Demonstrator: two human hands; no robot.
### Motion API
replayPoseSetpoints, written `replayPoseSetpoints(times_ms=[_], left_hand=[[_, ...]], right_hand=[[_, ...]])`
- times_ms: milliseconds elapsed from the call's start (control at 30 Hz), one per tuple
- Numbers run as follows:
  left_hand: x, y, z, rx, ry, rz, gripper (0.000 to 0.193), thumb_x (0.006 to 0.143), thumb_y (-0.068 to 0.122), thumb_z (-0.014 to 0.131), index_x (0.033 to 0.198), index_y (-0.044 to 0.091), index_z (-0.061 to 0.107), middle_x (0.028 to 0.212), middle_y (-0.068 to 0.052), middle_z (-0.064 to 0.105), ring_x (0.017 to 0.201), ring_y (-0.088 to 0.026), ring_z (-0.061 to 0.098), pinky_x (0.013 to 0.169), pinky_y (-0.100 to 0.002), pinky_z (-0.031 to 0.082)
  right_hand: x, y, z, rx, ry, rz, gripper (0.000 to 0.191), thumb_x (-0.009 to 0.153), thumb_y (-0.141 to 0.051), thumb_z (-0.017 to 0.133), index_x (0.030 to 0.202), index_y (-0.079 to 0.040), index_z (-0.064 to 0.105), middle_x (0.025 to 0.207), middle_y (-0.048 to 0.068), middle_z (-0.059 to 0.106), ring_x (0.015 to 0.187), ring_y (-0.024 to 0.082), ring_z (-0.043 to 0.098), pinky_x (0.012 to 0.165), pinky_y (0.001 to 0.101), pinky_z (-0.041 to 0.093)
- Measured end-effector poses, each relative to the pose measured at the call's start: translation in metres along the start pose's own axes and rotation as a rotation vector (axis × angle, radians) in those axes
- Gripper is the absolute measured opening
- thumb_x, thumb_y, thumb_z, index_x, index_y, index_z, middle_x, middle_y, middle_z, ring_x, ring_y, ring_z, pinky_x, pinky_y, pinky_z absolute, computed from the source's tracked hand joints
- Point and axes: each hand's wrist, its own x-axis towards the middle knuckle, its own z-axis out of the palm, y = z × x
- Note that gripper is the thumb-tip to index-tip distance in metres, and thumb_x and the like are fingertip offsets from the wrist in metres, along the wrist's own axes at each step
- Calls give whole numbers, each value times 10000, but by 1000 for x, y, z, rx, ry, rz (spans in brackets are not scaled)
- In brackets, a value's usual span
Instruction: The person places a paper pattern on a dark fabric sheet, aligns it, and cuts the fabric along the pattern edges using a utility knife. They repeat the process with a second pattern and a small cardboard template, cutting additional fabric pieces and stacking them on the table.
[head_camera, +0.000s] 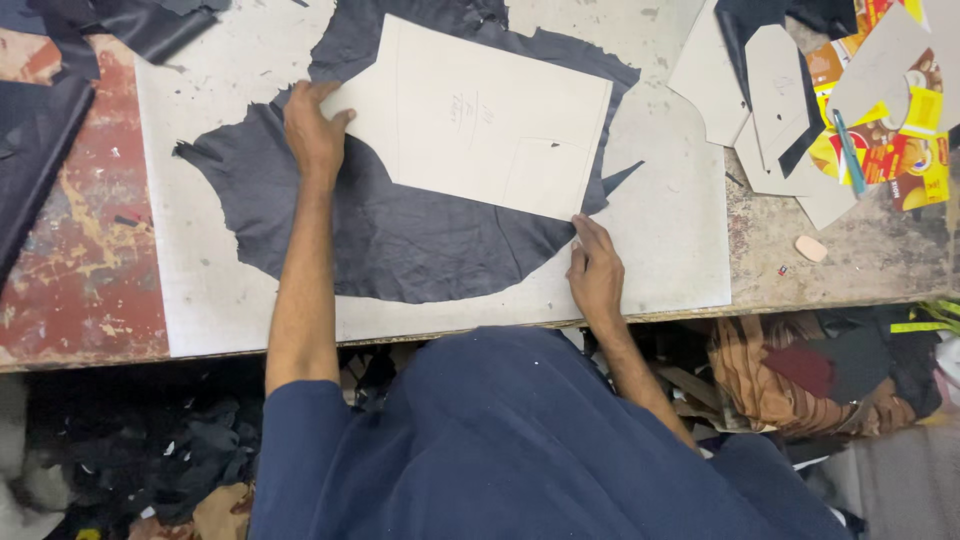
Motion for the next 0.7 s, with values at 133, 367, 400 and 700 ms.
replayPoseSetpoints(times_ms=[133,367,400,700], left_hand=[[31,-20,9,-22,-124,-35,457,722,50,913,1155,54,765,1138,-115,699,1068,-335,665,889,-434,520],[58,-49,21,57,-115,223,385,674,151,957,1022,66,815,1065,-72,703,996,-312,593,854,-440,482],[57,-47,21,60,-104,248,371,678,153,945,1016,68,818,1059,-67,703,987,-304,596,849,-438,480],[25,-68,11,-69,-226,220,289,886,-69,748,1158,22,775,1345,-114,685,1210,-318,630,995,-399,527]], right_hand=[[-12,-1,26,-138,49,-135,321,992,8,592,1298,-16,684,1361,162,663,1183,316,682,983,386,564],[-13,1,62,-122,155,-196,300,996,35,615,1279,-9,703,1292,175,699,1151,305,714,937,355,605],[-13,-1,64,-112,143,-149,300,994,36,614,1278,-6,703,1289,175,701,1054,274,719,857,339,602],[-13,-2,59,217,53,119,355,1007,29,543,1349,18,638,1435,179,600,676,125,691,586,251,585]])
